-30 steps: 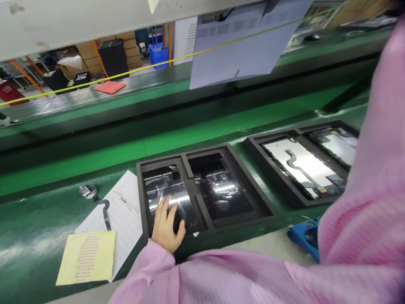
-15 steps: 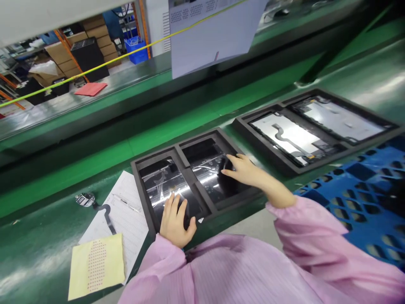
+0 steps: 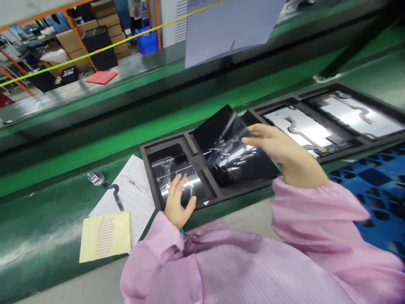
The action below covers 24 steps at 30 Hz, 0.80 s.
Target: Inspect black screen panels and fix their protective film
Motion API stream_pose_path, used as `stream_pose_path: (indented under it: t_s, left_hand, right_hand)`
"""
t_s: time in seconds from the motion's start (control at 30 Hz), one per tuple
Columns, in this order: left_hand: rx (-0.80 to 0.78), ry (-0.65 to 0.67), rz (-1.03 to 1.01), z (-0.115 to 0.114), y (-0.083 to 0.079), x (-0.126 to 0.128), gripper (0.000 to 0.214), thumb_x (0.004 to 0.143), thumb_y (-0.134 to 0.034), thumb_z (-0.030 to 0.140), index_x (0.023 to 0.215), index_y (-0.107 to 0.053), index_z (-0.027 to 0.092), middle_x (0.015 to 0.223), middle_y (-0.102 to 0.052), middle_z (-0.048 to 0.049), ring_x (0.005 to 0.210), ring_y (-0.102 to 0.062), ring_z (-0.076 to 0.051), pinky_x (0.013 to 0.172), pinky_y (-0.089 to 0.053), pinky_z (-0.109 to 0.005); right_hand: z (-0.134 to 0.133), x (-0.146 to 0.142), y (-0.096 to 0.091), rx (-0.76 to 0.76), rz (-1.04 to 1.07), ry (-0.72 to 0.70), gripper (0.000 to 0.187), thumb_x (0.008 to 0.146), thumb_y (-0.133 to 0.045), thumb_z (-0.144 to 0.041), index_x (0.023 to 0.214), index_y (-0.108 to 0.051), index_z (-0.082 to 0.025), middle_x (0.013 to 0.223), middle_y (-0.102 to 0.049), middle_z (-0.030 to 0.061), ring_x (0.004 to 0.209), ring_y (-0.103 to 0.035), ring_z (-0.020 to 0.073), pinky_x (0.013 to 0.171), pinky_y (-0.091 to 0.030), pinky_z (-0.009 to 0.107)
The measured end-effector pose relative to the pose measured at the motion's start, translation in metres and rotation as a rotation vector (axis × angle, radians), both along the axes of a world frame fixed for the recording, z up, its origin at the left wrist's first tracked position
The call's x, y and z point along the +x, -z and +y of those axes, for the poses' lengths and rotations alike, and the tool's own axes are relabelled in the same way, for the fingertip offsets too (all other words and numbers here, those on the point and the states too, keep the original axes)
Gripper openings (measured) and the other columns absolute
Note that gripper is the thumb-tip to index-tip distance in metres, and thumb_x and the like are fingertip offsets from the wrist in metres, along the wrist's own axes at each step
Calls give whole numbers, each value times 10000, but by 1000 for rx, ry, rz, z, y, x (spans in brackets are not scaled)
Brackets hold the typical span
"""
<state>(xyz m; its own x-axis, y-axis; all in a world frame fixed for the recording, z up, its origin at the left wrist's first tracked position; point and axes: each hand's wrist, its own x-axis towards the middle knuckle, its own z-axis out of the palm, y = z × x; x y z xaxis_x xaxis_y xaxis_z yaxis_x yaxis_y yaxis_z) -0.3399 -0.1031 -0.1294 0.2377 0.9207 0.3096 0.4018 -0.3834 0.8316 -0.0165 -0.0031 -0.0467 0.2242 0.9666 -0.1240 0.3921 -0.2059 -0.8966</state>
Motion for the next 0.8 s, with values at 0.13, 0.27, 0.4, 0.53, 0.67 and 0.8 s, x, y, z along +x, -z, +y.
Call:
stream_pose_path:
  t_s: [0.13,0.27,0.4,0.53,0.67,0.8]
  left_hand:
    - [-327,-14,-626,-5,-34,-3,681,881,-653,438,1478,-372,270,1595,-388,-108,1493,-375,-224,1263,-300,-422]
    - [-505,-17,-1052,-15,-70,-8,847,662,-814,520,1391,-477,254,1365,-628,-95,1357,-542,-292,1147,-460,-412]
    - [-704,-269,-1094,-31,-82,-24,811,599,-844,282,1337,-510,242,980,-737,-33,967,-725,-272,916,-580,-438]
    - [-731,-304,-1071,-47,-77,-37,777,553,-865,255,1265,-556,221,869,-738,-16,845,-723,-240,899,-576,-442]
    - [-763,-254,-1044,-54,-79,-38,706,565,-864,297,1214,-599,204,943,-742,-36,954,-713,-249,976,-546,-430]
    - [-796,-230,-1042,-55,-84,-38,675,559,-850,322,1181,-626,187,957,-742,-50,960,-714,-278,955,-561,-458]
  right_hand:
    - [-39,-47,-37,184,298,-101,396,674,-791,-392,959,-585,-211,968,-630,27,858,-596,115,769,-509,219]
    - [-67,-111,-36,107,457,-331,450,711,-789,-505,951,-556,-203,884,-639,20,769,-621,112,756,-555,242]
    - [-66,-145,-21,32,416,-503,504,780,-726,-588,1029,-574,-177,937,-657,59,787,-637,123,727,-567,243]
    - [-43,-159,-29,306,182,-308,500,869,-625,-578,1153,-618,-167,959,-652,59,798,-637,119,671,-538,219]
    - [-31,-174,-41,567,-67,-87,228,916,-583,-360,908,-648,-142,841,-630,38,724,-582,94,672,-452,223]
    - [-45,-181,-45,970,-566,2,133,937,-559,-230,838,-579,-144,922,-671,64,897,-644,190,794,-481,323]
